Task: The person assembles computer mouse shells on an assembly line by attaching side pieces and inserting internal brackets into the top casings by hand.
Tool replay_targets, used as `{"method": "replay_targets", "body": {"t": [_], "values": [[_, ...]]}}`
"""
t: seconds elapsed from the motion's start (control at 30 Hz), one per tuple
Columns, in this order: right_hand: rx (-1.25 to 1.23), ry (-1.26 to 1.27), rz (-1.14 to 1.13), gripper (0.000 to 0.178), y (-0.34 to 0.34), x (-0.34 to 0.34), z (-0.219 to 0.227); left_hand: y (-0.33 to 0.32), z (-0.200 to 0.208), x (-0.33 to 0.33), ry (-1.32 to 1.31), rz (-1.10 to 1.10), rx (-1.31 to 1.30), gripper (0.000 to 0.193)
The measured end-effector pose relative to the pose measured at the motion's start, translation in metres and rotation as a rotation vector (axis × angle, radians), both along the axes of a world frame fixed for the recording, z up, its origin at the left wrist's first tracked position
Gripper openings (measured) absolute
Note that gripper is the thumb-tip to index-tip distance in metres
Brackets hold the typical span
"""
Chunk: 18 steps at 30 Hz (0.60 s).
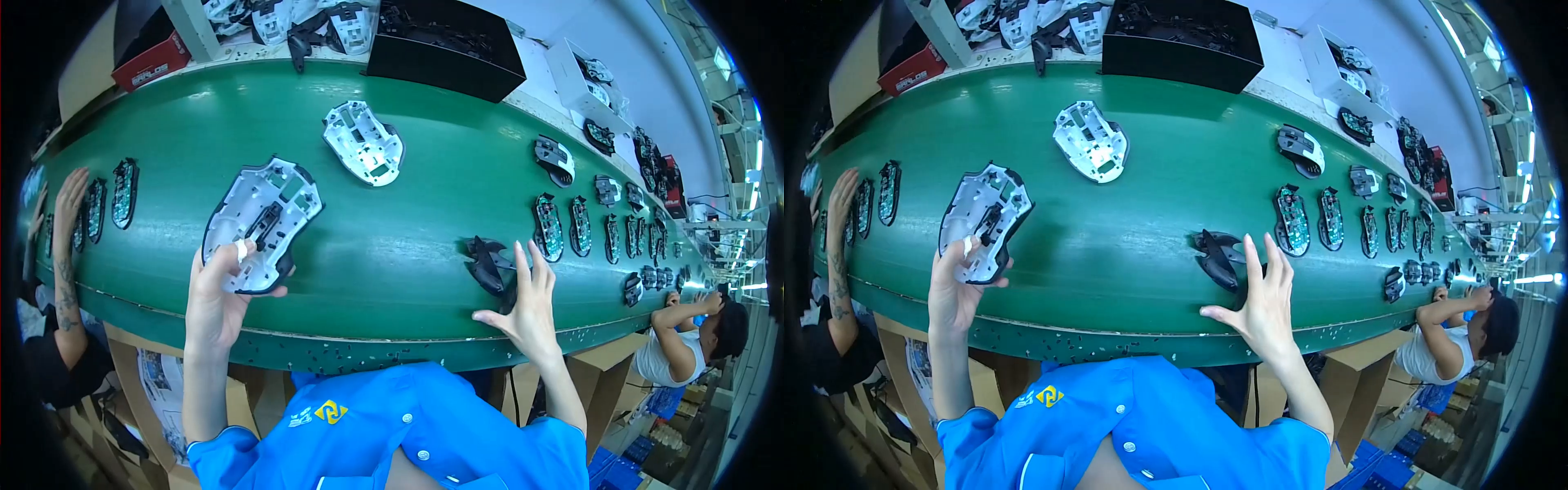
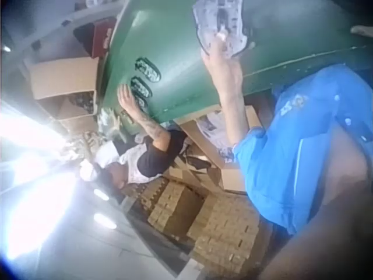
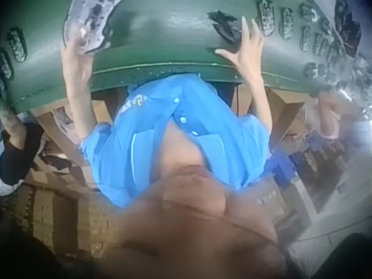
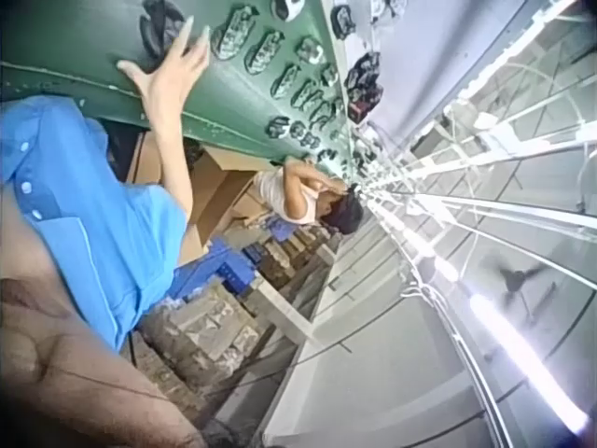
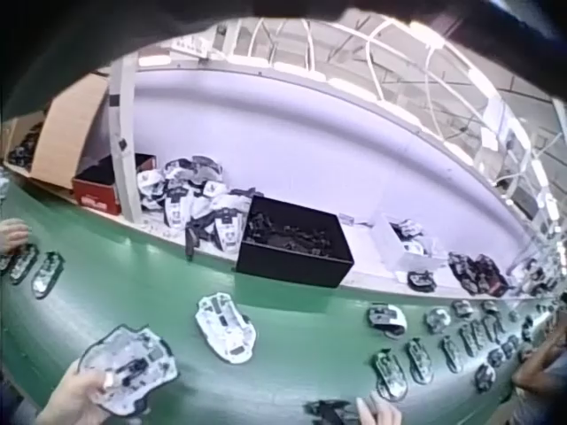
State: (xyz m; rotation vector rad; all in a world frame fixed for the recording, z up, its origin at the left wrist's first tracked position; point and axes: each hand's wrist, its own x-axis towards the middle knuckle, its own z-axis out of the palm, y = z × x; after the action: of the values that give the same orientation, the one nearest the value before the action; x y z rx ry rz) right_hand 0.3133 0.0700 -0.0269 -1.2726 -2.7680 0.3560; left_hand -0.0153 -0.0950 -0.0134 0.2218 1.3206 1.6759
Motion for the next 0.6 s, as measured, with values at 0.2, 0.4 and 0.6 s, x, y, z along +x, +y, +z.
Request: {"method": "replay_targets", "body": {"t": [0.2, 0.4, 0.6], "values": [[0.358, 0.125, 0.049, 0.043, 0.003, -0.031, -0.042, -0.029, -0.009, 0.006, -0.131, 0.024, 0.128, 0.037], [0.282, 0.228, 0.234, 0.044, 0.028, -0.035, -0.044, -0.071, -0.013, 0.002, -0.157, 0.273, 0.176, 0.033], [-0.116, 0.481, 0.551, 0.034, 0.014, -0.183, -0.005, -0.131, -0.037, -0.016, -0.077, 0.492, 0.139, 0.030]]}}
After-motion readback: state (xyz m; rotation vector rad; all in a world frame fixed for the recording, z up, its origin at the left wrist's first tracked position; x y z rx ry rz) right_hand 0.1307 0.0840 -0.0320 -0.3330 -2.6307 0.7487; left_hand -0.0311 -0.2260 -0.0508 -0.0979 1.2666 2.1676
